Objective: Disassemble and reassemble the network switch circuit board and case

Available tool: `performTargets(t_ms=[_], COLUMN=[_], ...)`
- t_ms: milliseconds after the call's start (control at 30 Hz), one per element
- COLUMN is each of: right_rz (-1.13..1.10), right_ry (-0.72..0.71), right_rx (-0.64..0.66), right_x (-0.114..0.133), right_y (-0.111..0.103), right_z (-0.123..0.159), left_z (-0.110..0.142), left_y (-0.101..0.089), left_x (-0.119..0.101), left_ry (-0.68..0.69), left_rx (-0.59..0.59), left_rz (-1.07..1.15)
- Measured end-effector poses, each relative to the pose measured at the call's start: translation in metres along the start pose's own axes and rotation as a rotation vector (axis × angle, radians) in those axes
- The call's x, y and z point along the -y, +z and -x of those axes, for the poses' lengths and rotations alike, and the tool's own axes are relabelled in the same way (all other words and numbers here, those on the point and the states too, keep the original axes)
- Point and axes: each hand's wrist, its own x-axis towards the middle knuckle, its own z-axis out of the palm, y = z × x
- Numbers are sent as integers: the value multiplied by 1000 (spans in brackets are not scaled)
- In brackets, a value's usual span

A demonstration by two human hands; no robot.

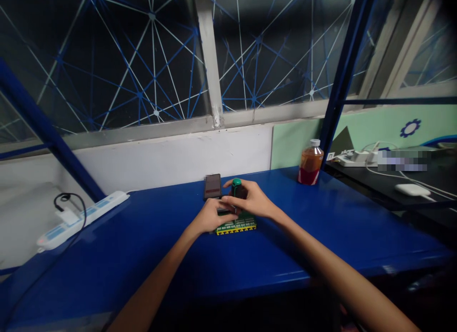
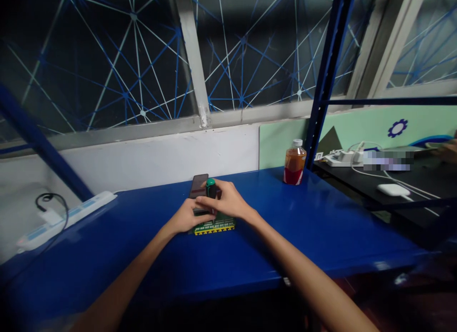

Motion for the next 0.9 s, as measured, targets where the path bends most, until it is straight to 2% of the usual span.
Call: performTargets(t_ms=[167, 433, 567, 767, 900], right_rz=[-20, -12, -4, -7, 6], right_ry=[-8, -10, 9, 14, 5], right_rx=[-4, 21, 21, 38, 25], right_x=[-1, 3, 4, 4, 4], right_y=[2, 1, 1, 0, 0], right_z=[-1, 1, 1, 1, 1], left_z=[0, 1, 1, 1, 1], left_y=[0, -3, -3, -2, -1], left_x=[1, -1, 2, 5, 7], left_ry=[28, 116, 104, 116, 75], left_rx=[-38, 38, 17, 103, 82], left_rz=[-12, -31, -64, -54, -60])
